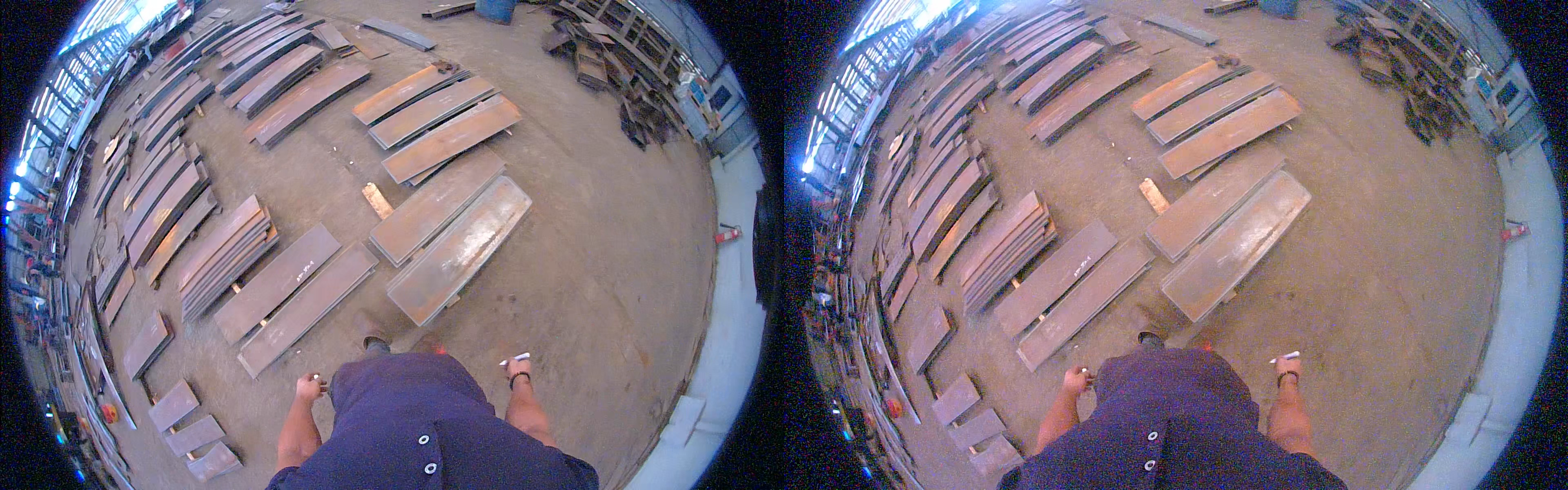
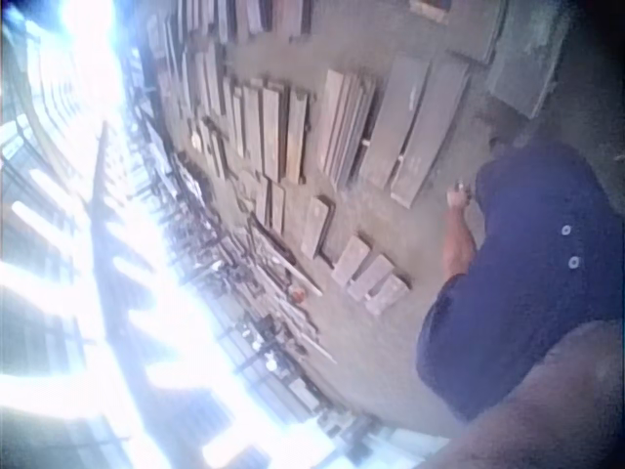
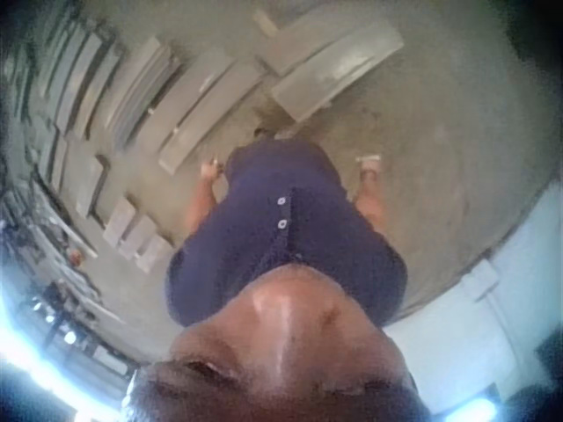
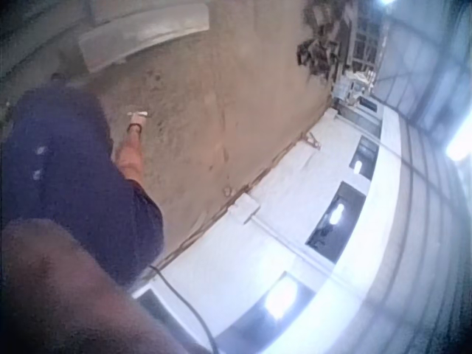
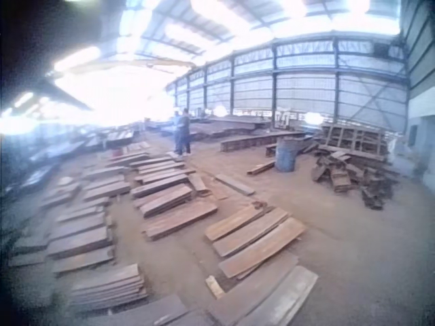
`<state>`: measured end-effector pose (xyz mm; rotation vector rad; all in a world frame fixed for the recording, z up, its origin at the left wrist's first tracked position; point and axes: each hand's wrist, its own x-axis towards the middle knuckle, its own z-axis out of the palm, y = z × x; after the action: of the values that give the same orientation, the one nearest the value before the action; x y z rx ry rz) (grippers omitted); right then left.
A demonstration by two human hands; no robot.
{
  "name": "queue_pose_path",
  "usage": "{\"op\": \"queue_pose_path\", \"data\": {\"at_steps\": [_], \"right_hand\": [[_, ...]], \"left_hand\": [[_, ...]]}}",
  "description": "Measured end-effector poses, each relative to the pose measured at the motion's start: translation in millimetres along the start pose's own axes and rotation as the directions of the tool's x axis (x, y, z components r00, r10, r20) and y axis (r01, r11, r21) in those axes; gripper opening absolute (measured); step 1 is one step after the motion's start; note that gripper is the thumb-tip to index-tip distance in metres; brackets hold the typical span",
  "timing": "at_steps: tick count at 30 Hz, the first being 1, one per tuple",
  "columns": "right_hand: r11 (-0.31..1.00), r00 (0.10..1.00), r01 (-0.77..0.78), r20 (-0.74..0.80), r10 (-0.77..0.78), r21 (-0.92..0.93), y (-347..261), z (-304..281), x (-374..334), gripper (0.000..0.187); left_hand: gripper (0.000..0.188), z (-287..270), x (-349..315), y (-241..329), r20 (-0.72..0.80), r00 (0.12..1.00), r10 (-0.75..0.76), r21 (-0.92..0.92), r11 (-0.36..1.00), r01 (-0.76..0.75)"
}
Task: The person walks through a workshop and uses a white marker to write codes on multiple metal sheets laid on the floor. The person moves between stacks, writes on individual sheets, and continues marking additional pieces.
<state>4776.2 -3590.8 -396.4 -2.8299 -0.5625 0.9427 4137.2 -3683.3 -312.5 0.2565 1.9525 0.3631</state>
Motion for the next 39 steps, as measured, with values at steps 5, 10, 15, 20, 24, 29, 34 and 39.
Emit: {"op": "queue_pose_path", "data": {"at_steps": [5,10,15,20,24,29,34,39], "right_hand": [[0.986,0.973,0.16,-0.16,-0.166,-0.048,-9.7,1.4,-9.8,0.027],[0.98,0.981,0.179,-0.06,-0.184,-0.084,-28.0,-4.1,-22.2,0.032],[0.985,0.97,0.171,-0.169,-0.172,-0.022,-29.7,-4.2,-22.6,0.033],[0.979,0.967,0.19,-0.155,-0.2,-0.077,-26.2,-4.0,-29.0,0.03],[0.987,0.967,0.143,-0.222,-0.124,0.073,-17.8,3.7,-38.3,0.026],[0.978,0.964,0.2,-0.192,-0.186,0.059,-4.8,11.1,-35.5,0.026],[0.988,0.987,0.125,-0.108,-0.115,0.089,1.2,12.7,-30.7,0.029],[0.982,0.961,0.187,-0.212,-0.18,0.014,-1.9,9.4,-31.2,0.028]], "left_hand": [[0.04,-0.7,-8.1,-1.5,0.001,1.0,0.0,-0.005,1.0,0.0],[0.038,-0.6,-11.1,-7.0,-0.015,1.0,-0.009,-0.027,1.0,0.008],[0.036,-2.3,-11.9,-11.9,-0.035,0.997,0.068,0.075,0.995,-0.065],[0.037,-3.6,-12.7,-15.9,0.003,1.0,-0.022,-0.042,0.999,0.022],[0.038,-6.4,-17.4,-18.3,-0.033,0.999,0.03,0.04,0.999,-0.028],[0.038,-10.8,-21.4,-16.6,0.012,1.0,-0.001,-0.034,0.999,0.002],[0.035,-12.1,-17.0,-20.4,0.025,0.999,-0.028,-0.037,0.999,0.029],[0.035,-10.9,-18.2,-29.2,-0.003,1.0,-0.022,-0.001,1.0,0.022]]}}
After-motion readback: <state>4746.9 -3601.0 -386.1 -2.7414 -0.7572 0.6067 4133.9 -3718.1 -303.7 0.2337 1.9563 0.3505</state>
